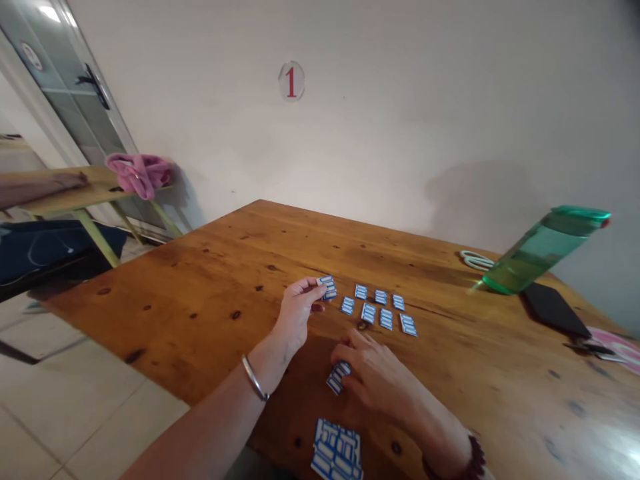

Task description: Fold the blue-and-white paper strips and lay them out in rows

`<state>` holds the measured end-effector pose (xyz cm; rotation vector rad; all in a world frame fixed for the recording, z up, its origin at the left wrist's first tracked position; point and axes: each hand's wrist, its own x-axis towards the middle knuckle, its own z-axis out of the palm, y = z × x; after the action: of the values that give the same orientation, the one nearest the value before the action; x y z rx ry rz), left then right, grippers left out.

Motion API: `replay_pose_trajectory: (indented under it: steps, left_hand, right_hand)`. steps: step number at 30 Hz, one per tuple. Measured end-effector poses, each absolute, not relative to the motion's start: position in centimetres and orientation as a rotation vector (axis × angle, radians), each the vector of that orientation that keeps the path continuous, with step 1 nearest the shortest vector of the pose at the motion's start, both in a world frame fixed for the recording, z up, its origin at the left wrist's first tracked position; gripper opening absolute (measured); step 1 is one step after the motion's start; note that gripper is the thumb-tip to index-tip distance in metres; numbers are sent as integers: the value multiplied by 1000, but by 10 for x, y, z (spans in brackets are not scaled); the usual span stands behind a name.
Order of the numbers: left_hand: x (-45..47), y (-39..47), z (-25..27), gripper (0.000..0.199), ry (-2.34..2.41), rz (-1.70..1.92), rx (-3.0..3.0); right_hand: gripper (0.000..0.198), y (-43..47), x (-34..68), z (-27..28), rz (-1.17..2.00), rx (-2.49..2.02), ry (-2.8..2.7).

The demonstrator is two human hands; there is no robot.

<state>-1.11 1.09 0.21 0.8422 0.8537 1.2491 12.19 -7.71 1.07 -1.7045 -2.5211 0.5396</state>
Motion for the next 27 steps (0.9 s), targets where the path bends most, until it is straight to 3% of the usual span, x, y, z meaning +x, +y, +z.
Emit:
replay_pose_trajectory:
  steps: [4,18,27]
  left_hand:
    - [-11,11,1,12,841,1251,856]
    - [-10,8,2,14,873,1224,843]
    - [-10,8,1,14,874,1217,839]
  right_hand:
    - [18,-75,127,8,552,-1688,-2481]
    - [25,-77,122,8,524,-1748,-2510]
    - [14,-78,119,3,490,-1680,-2489]
